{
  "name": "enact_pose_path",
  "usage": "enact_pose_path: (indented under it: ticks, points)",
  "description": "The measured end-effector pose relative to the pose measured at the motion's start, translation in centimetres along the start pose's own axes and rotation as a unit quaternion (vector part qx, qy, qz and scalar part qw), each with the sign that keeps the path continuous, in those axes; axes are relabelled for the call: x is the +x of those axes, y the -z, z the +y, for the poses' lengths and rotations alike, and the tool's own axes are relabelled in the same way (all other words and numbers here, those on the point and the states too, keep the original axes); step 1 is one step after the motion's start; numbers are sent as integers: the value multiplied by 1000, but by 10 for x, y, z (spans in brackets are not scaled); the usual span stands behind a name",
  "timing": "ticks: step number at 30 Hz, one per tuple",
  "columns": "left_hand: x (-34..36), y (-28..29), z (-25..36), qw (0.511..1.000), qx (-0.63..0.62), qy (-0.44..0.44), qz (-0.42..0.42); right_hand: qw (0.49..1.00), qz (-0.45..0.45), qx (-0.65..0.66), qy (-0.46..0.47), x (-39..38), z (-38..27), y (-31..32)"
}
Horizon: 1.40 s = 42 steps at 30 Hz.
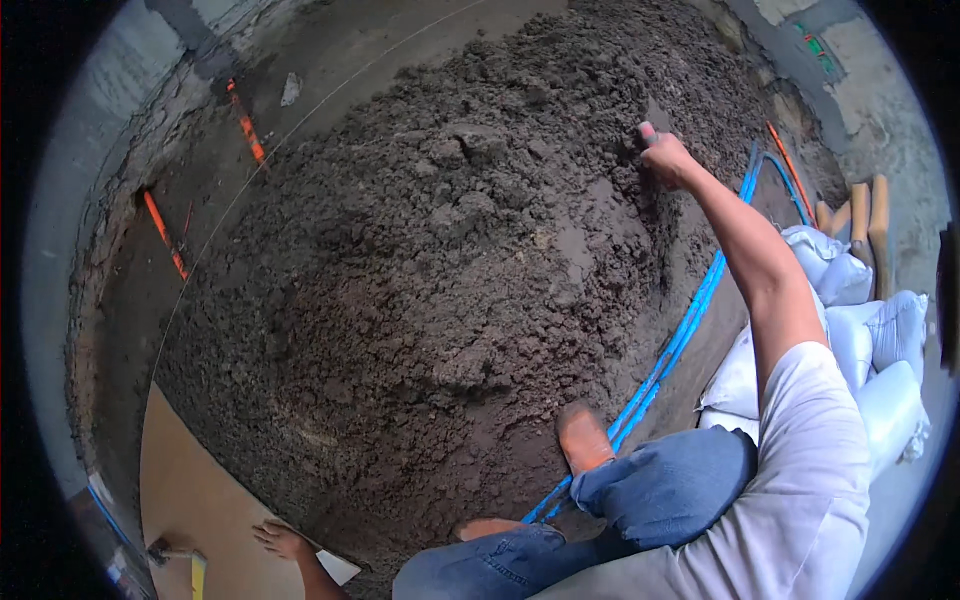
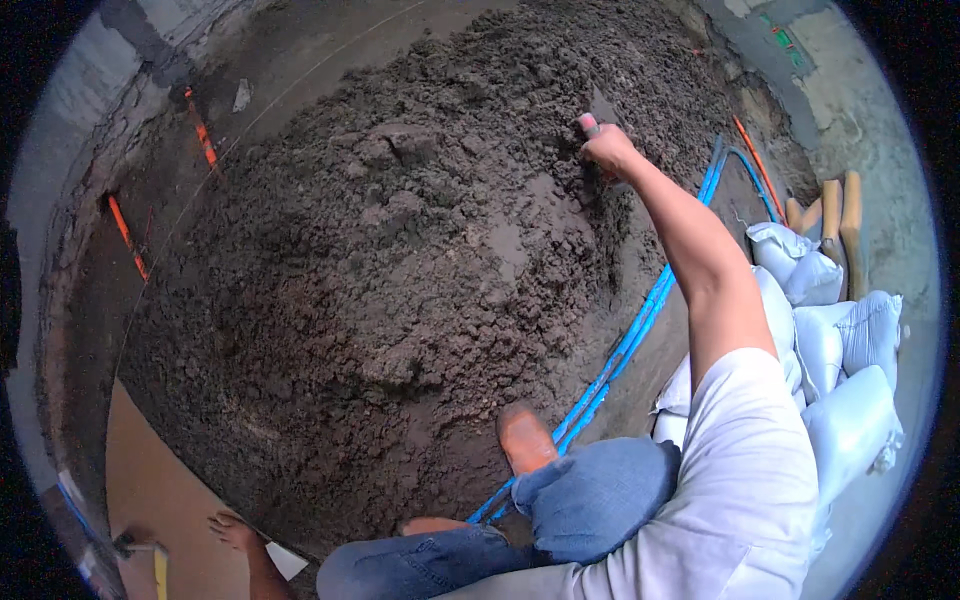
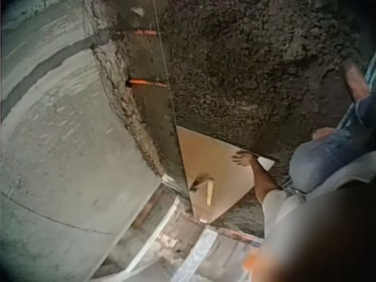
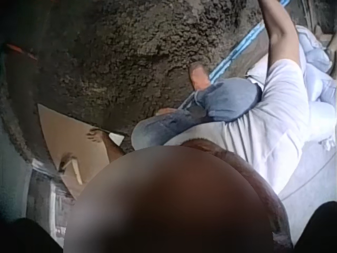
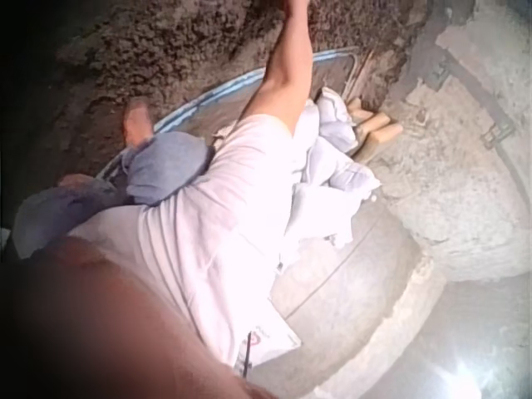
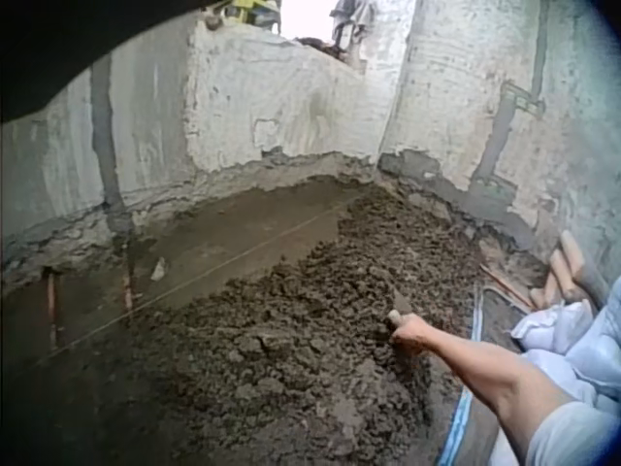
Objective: Spreading and leveling a bed of mortar on the floor using a notched trowel.
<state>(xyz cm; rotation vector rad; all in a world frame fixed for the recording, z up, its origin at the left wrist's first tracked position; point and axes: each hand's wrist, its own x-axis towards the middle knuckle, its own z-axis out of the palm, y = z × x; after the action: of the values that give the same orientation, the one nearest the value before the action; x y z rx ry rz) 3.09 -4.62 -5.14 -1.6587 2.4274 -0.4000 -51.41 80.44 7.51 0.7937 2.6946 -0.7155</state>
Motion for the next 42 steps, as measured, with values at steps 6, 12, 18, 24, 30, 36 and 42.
enact_pose_path:
  ticks: [6, 12, 18, 24, 30, 36, 42]
  points:
    - [-4, -1, 14, 993, -93, 78, 8, 982, -130, 134, 3, -66, -6, -27]
    - [-12, 6, 24, 996, -53, 70, -1, 981, -175, 55, 59, -128, -54, -50]
    - [-17, 22, 31, 996, -57, 57, 34, 972, -207, 96, 61, -172, -83, -67]
    - [-32, 34, 39, 991, -117, 57, 16, 951, -249, 180, 45, -204, -139, -119]
    - [-31, 38, 40, 994, -86, 55, 39, 937, -266, 222, 55, -204, -197, -153]
    - [-39, 37, 50, 993, -109, 43, 27, 922, -284, 213, 157, -150, -249, -181]
    - [-39, 45, 49, 993, -101, 42, 35, 933, -97, -145, 315, -173, -183, -81]
